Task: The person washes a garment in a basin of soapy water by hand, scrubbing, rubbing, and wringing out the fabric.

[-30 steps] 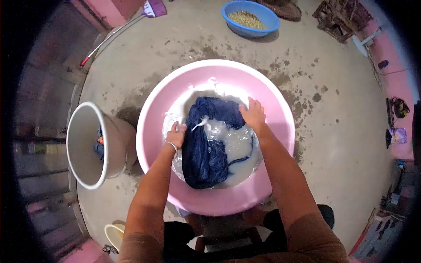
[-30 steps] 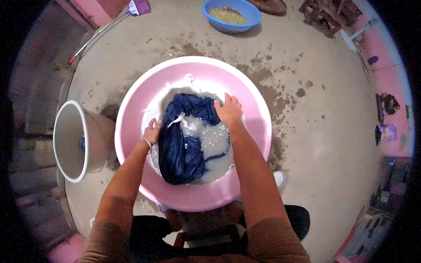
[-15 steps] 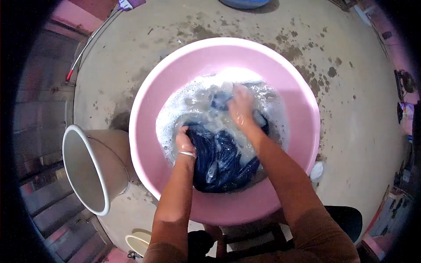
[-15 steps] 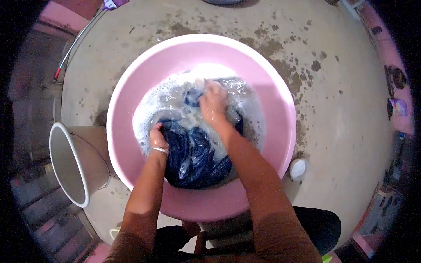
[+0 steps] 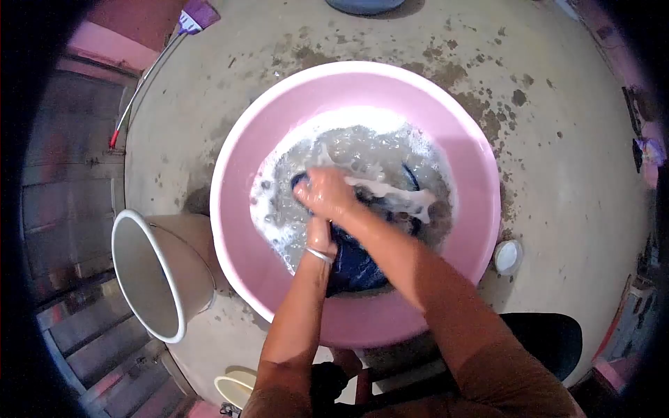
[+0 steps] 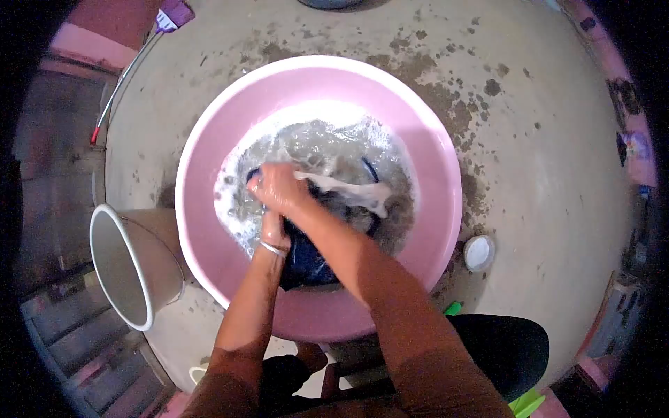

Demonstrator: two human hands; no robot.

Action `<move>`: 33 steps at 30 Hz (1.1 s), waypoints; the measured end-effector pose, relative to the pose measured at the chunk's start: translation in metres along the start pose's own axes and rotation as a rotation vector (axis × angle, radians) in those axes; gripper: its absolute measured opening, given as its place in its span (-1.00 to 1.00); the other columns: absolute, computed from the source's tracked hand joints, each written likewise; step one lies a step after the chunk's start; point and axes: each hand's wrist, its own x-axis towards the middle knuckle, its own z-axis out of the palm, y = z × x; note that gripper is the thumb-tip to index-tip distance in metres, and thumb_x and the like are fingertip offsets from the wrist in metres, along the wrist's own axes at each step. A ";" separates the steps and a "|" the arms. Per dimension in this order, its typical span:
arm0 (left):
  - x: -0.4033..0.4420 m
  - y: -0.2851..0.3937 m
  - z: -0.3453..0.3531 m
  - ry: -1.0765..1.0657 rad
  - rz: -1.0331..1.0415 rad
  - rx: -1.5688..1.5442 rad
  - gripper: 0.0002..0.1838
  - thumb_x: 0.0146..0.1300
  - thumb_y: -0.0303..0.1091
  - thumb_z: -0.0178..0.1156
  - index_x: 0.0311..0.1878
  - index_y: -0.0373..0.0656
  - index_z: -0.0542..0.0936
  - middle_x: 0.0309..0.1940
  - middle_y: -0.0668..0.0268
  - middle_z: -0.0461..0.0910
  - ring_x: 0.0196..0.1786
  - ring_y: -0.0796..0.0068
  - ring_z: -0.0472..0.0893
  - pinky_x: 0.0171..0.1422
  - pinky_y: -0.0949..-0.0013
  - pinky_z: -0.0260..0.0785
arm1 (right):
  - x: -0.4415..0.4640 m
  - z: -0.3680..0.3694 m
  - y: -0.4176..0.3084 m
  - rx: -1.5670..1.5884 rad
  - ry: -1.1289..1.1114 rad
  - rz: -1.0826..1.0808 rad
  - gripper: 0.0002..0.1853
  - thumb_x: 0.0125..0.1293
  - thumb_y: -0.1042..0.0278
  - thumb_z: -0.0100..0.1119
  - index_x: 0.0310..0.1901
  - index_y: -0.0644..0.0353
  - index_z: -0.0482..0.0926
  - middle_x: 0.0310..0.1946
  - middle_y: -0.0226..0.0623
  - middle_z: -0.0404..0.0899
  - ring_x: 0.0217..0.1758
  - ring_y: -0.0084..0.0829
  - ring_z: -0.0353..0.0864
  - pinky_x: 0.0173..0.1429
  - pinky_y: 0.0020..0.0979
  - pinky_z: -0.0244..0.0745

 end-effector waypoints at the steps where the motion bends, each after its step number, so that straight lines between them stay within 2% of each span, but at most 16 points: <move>1: 0.006 0.004 -0.005 0.041 -0.031 0.068 -0.67 0.39 -0.17 0.02 0.11 -0.11 0.46 -0.03 0.36 0.50 0.01 0.44 0.46 0.20 0.34 0.29 | 0.018 -0.018 0.002 -0.161 -0.128 0.073 -0.61 0.16 0.07 0.05 -0.18 0.27 0.54 -0.18 0.05 0.57 -0.10 -0.03 0.59 -0.12 0.00 0.48; 5: 0.029 0.050 -0.026 0.097 0.310 0.268 -0.58 0.29 -0.22 0.24 0.11 -0.19 0.39 -0.17 0.35 0.48 -0.08 0.56 0.45 0.14 0.39 0.31 | 0.041 -0.038 0.069 -0.382 0.198 -0.092 -0.58 0.15 0.19 0.09 0.04 0.18 0.52 0.05 -0.04 0.51 0.13 -0.14 0.49 0.15 -0.05 0.34; 6: 0.018 0.059 -0.023 0.087 0.166 0.275 -0.39 0.24 -0.21 0.31 0.26 -0.20 0.28 -0.09 0.26 0.49 -0.01 0.46 0.47 0.21 0.40 0.30 | 0.025 -0.037 0.083 -0.428 0.160 -0.217 -0.48 0.17 0.21 0.11 0.21 0.07 0.45 0.18 -0.09 0.41 0.26 -0.16 0.38 0.29 -0.05 0.20; 9: 0.033 -0.009 -0.081 -0.039 0.559 1.369 -0.17 0.27 -0.09 0.26 0.44 -0.20 0.06 0.23 -0.04 0.40 0.10 0.20 0.50 0.30 0.33 0.30 | -0.001 -0.014 0.113 -0.751 -0.119 -0.361 -0.46 0.15 0.25 0.14 0.22 0.11 0.45 0.17 -0.09 0.39 0.29 -0.16 0.33 0.31 -0.10 0.20; 11: 0.031 -0.010 -0.089 -0.085 0.517 1.409 -0.34 0.24 -0.10 0.27 0.31 -0.24 0.33 0.12 -0.04 0.51 0.06 0.19 0.54 0.22 0.28 0.36 | 0.012 -0.008 0.126 -0.715 -0.271 -0.280 -0.48 0.14 0.27 0.13 0.20 0.06 0.46 0.18 -0.04 0.39 0.25 -0.11 0.39 0.23 -0.15 0.31; 13: 0.023 0.030 -0.083 -0.037 0.201 1.108 -0.59 0.17 -0.19 0.28 0.02 -0.24 0.59 -0.09 0.05 0.63 0.01 0.20 0.59 0.15 0.26 0.40 | 0.023 0.003 0.129 -0.599 -0.019 0.169 -0.56 0.11 0.29 0.14 0.09 0.04 0.53 0.05 -0.05 0.49 0.14 -0.09 0.49 0.09 -0.20 0.44; 14: 0.017 0.040 -0.077 0.216 0.118 1.000 -0.75 0.14 -0.28 0.21 -0.22 -0.26 0.68 -0.26 0.16 0.68 -0.07 0.18 0.63 0.05 0.22 0.44 | 0.031 -0.015 0.110 -0.282 -0.130 0.289 -0.72 0.00 0.33 0.17 -0.18 0.11 0.62 -0.22 -0.09 0.56 -0.07 -0.07 0.56 -0.11 -0.18 0.48; 15: 0.060 0.016 -0.142 0.111 0.510 1.763 -0.68 0.21 -0.19 0.16 -0.17 -0.28 0.66 -0.22 0.18 0.67 -0.08 0.21 0.63 0.07 0.24 0.46 | 0.025 -0.014 0.099 -0.276 -0.139 0.292 -0.72 0.00 0.33 0.17 -0.18 0.11 0.62 -0.22 -0.09 0.56 -0.07 -0.07 0.56 -0.11 -0.18 0.48; 17: 0.034 0.031 -0.088 0.157 -0.003 -0.050 -0.51 0.30 0.01 0.11 -0.03 -0.29 0.60 -0.09 0.17 0.64 0.00 0.22 0.60 0.15 0.20 0.44 | 0.007 -0.009 0.074 -0.074 0.120 -0.313 -0.86 -0.11 0.34 0.19 -0.46 0.14 0.59 -0.43 -0.14 0.49 -0.23 -0.09 0.52 -0.18 -0.12 0.42; 20: 0.012 0.048 -0.044 -0.072 -0.095 -0.203 -0.32 0.37 0.20 -0.02 0.24 -0.25 0.42 0.13 0.17 0.51 0.12 0.22 0.53 0.26 0.19 0.37 | -0.063 0.009 0.007 0.002 0.014 -0.632 -0.89 -0.16 0.31 0.21 -0.58 0.11 0.53 -0.46 -0.23 0.46 -0.33 -0.13 0.48 -0.23 -0.08 0.38; 21: 0.007 0.042 -0.045 -0.410 -0.167 -0.431 -0.32 0.38 0.22 -0.06 0.25 -0.22 0.42 0.09 0.19 0.53 0.14 0.25 0.52 0.27 0.22 0.36 | -0.080 0.016 -0.006 -0.024 -0.006 -0.647 -0.89 -0.12 0.28 0.22 -0.58 0.09 0.54 -0.46 -0.26 0.47 -0.33 -0.16 0.50 -0.23 -0.08 0.39; 27: -0.017 0.033 -0.010 0.091 -0.028 0.040 -0.56 0.37 -0.01 0.04 0.15 -0.10 0.48 0.01 0.28 0.55 0.00 0.43 0.54 0.15 0.34 0.39 | -0.028 0.007 0.010 -0.167 0.072 -0.360 -0.75 0.07 0.07 0.12 -0.59 -0.02 0.67 -0.50 -0.30 0.60 -0.30 -0.23 0.63 -0.20 -0.17 0.51; 29: 0.002 0.037 -0.033 -0.116 -0.051 0.315 -0.65 0.32 -0.18 0.14 0.09 -0.13 0.49 -0.01 0.32 0.55 -0.05 0.52 0.53 0.12 0.43 0.37 | -0.001 -0.046 0.015 -0.479 -0.138 -0.146 -0.69 0.08 0.09 0.05 -0.57 0.06 0.70 -0.40 -0.18 0.67 -0.30 -0.18 0.67 -0.25 -0.17 0.52; 30: -0.005 0.054 -0.027 -0.183 0.089 0.478 -0.66 0.27 -0.27 0.20 0.05 -0.20 0.48 -0.06 0.32 0.56 -0.07 0.53 0.52 0.08 0.48 0.36 | 0.016 -0.055 0.044 -0.774 -0.287 -0.289 -0.72 0.11 0.13 0.06 -0.46 0.06 0.73 -0.31 -0.19 0.70 -0.19 -0.24 0.67 -0.12 -0.16 0.48; 31: -0.003 0.057 -0.031 -0.182 0.240 0.703 -0.53 0.25 -0.25 0.27 0.14 -0.27 0.41 -0.07 0.28 0.57 -0.04 0.50 0.53 0.11 0.43 0.37 | 0.013 -0.078 0.041 -0.851 -0.373 -0.065 -0.75 0.14 0.19 0.09 -0.31 0.05 0.73 -0.24 -0.25 0.70 -0.08 -0.29 0.65 0.05 -0.11 0.37; 33: -0.017 0.060 -0.034 -0.151 0.062 0.881 -0.34 0.18 -0.17 0.36 0.24 -0.29 0.32 0.00 0.20 0.56 0.06 0.41 0.53 0.20 0.36 0.37 | 0.000 -0.084 0.079 -1.121 -0.234 -0.145 -0.81 0.15 0.33 0.11 -0.28 0.04 0.72 -0.22 -0.30 0.66 -0.01 -0.23 0.57 0.12 -0.06 0.28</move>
